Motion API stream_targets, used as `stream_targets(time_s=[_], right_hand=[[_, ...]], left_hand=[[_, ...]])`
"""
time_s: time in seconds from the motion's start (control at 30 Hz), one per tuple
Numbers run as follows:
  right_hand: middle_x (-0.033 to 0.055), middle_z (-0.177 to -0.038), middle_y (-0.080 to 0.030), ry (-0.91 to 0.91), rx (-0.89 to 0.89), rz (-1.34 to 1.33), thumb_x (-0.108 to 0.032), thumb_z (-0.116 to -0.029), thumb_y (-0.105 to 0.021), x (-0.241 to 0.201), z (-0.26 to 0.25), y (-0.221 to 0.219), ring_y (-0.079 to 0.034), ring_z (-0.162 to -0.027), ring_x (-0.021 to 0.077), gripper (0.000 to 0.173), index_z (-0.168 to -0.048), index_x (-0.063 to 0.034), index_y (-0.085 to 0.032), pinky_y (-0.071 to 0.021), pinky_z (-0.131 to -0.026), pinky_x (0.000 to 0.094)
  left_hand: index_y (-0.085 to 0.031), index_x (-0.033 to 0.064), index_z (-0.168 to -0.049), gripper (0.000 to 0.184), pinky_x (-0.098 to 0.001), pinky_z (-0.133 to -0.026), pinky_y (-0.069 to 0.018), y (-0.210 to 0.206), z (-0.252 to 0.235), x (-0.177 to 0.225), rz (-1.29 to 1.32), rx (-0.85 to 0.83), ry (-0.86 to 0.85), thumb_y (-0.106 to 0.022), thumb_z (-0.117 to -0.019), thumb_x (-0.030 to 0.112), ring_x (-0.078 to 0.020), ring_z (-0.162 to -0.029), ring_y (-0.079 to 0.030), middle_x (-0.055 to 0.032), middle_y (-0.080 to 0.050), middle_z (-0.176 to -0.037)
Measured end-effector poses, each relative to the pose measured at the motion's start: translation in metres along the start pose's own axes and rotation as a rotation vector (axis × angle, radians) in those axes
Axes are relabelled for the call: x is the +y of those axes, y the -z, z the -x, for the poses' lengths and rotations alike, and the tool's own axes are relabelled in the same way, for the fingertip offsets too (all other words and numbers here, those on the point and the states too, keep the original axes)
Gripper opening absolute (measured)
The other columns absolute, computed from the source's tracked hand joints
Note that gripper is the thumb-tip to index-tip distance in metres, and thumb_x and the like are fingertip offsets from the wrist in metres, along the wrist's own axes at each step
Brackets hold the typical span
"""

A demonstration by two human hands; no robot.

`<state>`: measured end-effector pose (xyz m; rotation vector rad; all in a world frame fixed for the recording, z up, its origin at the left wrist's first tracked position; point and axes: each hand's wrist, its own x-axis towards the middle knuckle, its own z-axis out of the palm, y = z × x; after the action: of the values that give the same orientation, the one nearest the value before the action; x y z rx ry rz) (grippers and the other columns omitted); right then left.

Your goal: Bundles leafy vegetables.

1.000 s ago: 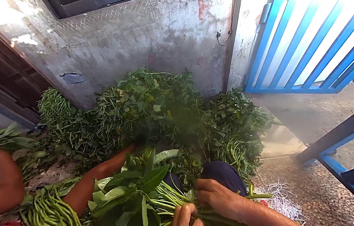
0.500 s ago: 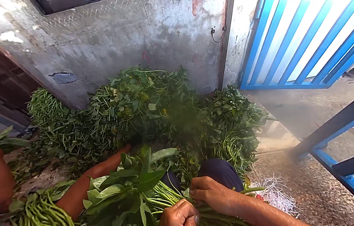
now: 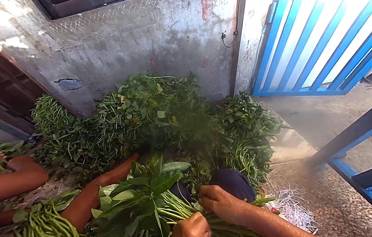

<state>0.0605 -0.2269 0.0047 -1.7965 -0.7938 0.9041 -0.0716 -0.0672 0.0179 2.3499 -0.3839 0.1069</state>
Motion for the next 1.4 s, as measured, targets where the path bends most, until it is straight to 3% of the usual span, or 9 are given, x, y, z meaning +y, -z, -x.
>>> stream_targets(time_s=[0.17, 0.33, 0.6, 0.67, 0.73, 0.8, 0.97, 1.1, 1.4], right_hand=[[0.0005, -0.080, -0.060, 0.071, -0.009, -0.151, -0.020, -0.1066, -0.047, -0.001, -0.002, 0.000, -0.056, -0.070, 0.0078, 0.021, -0.097, -0.0058, -0.060, -0.0459, -0.067, 0.0271], [-0.0021, -0.086, -0.070, 0.132, -0.019, -0.370, -0.021, -0.1072, -0.049, 0.006, 0.000, 0.000, -0.061, -0.072, 0.0046, 0.020, -0.096, -0.0101, -0.061, -0.0492, -0.066, 0.0240], [-0.0015, -0.083, -0.062, 0.209, 0.093, -0.366, -0.023, -0.1047, -0.055, 0.010, 0.010, -0.005, -0.061, -0.077, 0.0063, 0.019, -0.093, -0.0108, -0.065, -0.0503, -0.070, 0.0254], [0.0051, -0.103, -0.062, 0.211, 0.291, -0.216, -0.030, -0.1018, -0.059, 0.009, 0.017, -0.010, -0.060, -0.095, 0.0131, 0.024, -0.105, -0.0087, -0.070, -0.0501, -0.084, 0.0312], [0.0083, -0.107, -0.062, 0.227, 0.507, -0.064, -0.034, -0.1022, -0.057, 0.007, 0.026, -0.019, -0.063, -0.092, 0.0153, 0.029, -0.112, -0.0079, -0.064, -0.0560, -0.080, 0.0334], [0.0086, -0.096, -0.063, 0.210, 0.593, 0.047, -0.019, -0.0970, -0.051, -0.003, 0.039, -0.027, -0.065, -0.080, 0.0168, 0.021, -0.110, -0.0047, -0.059, -0.0560, -0.070, 0.0368], [0.0123, -0.092, -0.063, 0.103, 0.373, 0.204, -0.017, -0.0798, -0.070, -0.016, 0.058, -0.027, -0.066, -0.078, 0.0264, 0.040, -0.113, -0.0028, -0.053, -0.0545, -0.066, 0.0462], [0.0207, -0.102, -0.065, -0.011, 0.254, 0.369, -0.023, -0.0815, -0.078, -0.025, 0.054, -0.031, -0.068, -0.091, 0.0354, 0.039, -0.106, 0.0031, -0.062, -0.0556, -0.078, 0.0511], [0.0208, -0.093, -0.071, 0.127, 0.496, 0.594, -0.020, -0.0893, -0.070, -0.012, 0.049, -0.061, -0.073, -0.085, 0.0372, 0.022, -0.091, 0.0019, -0.071, -0.0598, -0.066, 0.0502]], left_hand=[[-0.067, 0.0021, -0.082, 0.014, -0.0374, -0.059, -0.0563, -0.004, -0.009, 0.030, -0.469, -0.052, -0.306, -0.057, -0.0914, -0.002, -0.0268, -0.074, -0.069, -0.0131, -0.067, -0.084], [-0.068, 0.0081, -0.084, 0.015, -0.0355, -0.049, -0.0501, 0.002, -0.022, 0.028, -0.706, -0.122, -0.472, -0.057, -0.0940, 0.003, -0.0234, -0.058, -0.062, -0.0088, -0.061, -0.071], [-0.066, 0.0159, -0.082, 0.021, -0.0314, -0.050, -0.0453, -0.003, -0.037, -0.007, -0.866, 0.054, -0.703, -0.053, -0.0972, 0.011, -0.0193, -0.060, -0.057, -0.0028, -0.057, -0.068], [-0.070, 0.0161, -0.084, 0.019, -0.0326, -0.050, -0.0476, -0.010, -0.034, -0.011, -0.859, 0.095, -0.653, -0.056, -0.0962, 0.013, -0.0207, -0.061, -0.060, -0.0040, -0.060, -0.068], [-0.072, 0.0141, -0.087, 0.016, -0.0336, -0.050, -0.0507, -0.016, -0.028, -0.010, -0.827, 0.139, -0.544, -0.059, -0.0945, 0.012, -0.0222, -0.061, -0.063, -0.0063, -0.063, -0.070], [-0.073, 0.0104, -0.084, 0.012, -0.0335, -0.047, -0.0517, -0.019, -0.024, -0.003, -0.777, 0.169, -0.391, -0.062, -0.0889, 0.009, -0.0227, -0.058, -0.064, -0.0081, -0.062, -0.069], [-0.075, 0.0068, -0.089, 0.008, -0.0470, -0.049, -0.0544, -0.016, -0.028, 0.020, -0.632, 0.029, 0.108, -0.069, -0.0834, 0.010, -0.0284, -0.058, -0.069, -0.0093, -0.066, -0.066], [-0.069, 0.0048, -0.106, 0.021, -0.0563, -0.078, -0.0541, 0.013, -0.057, 0.036, -0.491, -0.403, 0.511, -0.054, -0.1011, 0.020, -0.0369, -0.092, -0.071, -0.0173, -0.071, -0.090], [-0.068, 0.0037, -0.103, 0.021, -0.0552, -0.084, -0.0526, 0.015, -0.069, 0.038, -0.437, -0.494, 0.654, -0.056, -0.0979, 0.020, -0.0347, -0.101, -0.068, -0.0171, -0.071, -0.100]])
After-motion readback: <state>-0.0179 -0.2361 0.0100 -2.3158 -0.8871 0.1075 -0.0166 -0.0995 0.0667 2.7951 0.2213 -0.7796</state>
